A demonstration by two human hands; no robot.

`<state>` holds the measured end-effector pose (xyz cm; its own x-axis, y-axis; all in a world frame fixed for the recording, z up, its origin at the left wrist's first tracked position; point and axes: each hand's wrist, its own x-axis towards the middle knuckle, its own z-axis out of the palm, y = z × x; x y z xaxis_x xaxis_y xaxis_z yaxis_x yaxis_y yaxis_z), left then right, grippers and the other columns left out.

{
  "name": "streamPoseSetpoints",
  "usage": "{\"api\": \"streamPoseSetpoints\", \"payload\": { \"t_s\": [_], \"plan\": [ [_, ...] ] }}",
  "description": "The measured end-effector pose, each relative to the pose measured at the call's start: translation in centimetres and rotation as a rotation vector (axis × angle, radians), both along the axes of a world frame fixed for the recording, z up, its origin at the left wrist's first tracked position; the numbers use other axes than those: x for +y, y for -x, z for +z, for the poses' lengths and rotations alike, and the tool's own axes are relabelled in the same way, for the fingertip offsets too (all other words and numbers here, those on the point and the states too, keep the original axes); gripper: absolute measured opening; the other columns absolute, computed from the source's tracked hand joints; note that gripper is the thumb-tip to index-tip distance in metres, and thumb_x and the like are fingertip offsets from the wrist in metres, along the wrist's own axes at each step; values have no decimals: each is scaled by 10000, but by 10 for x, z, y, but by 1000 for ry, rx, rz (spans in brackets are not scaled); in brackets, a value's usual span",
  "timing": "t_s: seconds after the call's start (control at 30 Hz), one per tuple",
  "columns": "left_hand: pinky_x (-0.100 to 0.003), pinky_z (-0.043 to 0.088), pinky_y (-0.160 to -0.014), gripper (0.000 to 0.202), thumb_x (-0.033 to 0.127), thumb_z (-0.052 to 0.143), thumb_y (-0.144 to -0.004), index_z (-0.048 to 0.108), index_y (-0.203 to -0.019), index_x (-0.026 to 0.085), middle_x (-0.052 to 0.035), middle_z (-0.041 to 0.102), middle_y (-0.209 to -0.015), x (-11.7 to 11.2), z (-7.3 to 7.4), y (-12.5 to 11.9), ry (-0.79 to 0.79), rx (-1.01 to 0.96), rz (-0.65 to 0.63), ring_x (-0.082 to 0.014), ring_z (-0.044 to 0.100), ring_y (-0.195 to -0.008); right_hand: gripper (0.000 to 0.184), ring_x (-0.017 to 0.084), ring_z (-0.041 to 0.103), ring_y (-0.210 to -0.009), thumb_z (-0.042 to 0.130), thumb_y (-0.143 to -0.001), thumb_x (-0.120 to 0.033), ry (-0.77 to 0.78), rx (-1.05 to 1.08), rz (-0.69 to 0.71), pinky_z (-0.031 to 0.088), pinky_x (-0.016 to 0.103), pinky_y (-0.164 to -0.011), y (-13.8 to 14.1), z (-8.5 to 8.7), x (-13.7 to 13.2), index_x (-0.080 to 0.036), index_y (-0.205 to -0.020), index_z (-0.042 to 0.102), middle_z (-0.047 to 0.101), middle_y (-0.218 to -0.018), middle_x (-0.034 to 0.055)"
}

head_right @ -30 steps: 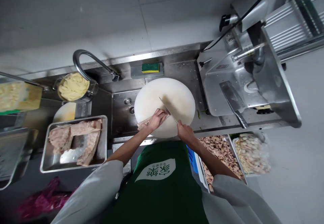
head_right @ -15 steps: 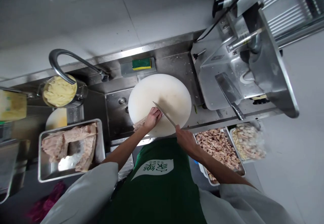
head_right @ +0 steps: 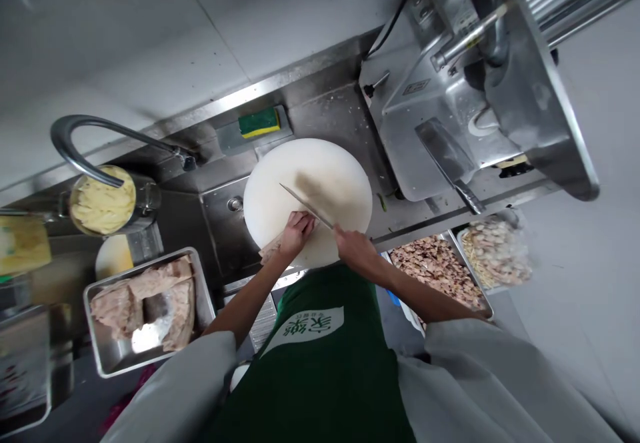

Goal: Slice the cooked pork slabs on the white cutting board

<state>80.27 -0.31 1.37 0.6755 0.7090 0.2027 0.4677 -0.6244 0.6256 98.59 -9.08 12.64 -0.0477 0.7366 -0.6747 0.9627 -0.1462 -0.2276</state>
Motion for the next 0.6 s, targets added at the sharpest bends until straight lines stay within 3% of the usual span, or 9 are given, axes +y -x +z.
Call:
{"api": "streamPoseSetpoints", "payload": {
  "t_s": [0.13,0.2,0.27,0.37,0.47,0.53,0.6],
  "plan": [
    [-418,531,-884,265,297,450,-1014,677,-921,197,-87,631,-972,1,-2,2,24,26,-11,-224,525,-984,395,295,719,-939,330,-925,-58,68,10,6,498,353,-782,-9,19,-40,-98,-1301,445,729,-919,173],
    [-425,532,-880,269,299,448,-1014,677,-915,199,-87,630,-964,1,-3,4,36,30,-15,-226,529,-983,395,291,724,-906,340,-909,-46,82,18,-3,504,351,-763,-8,18,-44,-104,-1279,464,731,-886,157],
    [-428,533,-879,264,303,448,-1013,678,-934,201,-87,632,-967,2,-4,5,35,21,-21,-229,534,-994,425,291,721,-927,329,-909,-44,71,27,4,508,356,-776,-2,10,-28,-85,-1312,456,730,-935,179],
    [-418,538,-863,260,304,450,-1014,678,-944,202,-84,627,-940,1,-5,5,23,6,-25,-228,541,-990,471,287,691,-1033,279,-944,-68,-4,72,36,503,364,-842,15,-8,18,-48,-1396,408,698,-1112,232],
    [-416,538,-868,253,300,443,-1018,675,-986,202,-86,633,-978,-1,-6,5,14,7,-1,-221,547,-986,444,283,679,-1057,248,-969,-88,-86,102,19,485,356,-875,22,-14,48,-65,-1356,462,695,-1119,211],
    [-421,536,-887,243,300,445,-1019,668,-1026,203,-88,634,-1027,-2,-6,5,16,16,14,-218,549,-1000,413,281,687,-1033,272,-966,-87,-76,102,13,477,343,-868,17,-8,42,-74,-1316,490,707,-1054,195],
    [-417,538,-888,232,300,454,-1016,667,-1014,205,-84,630,-1015,-3,-7,4,13,30,16,-218,548,-999,402,284,698,-1002,304,-959,-81,-33,74,9,475,337,-849,7,4,18,-70,-1324,472,714,-994,190]
  ]
}}
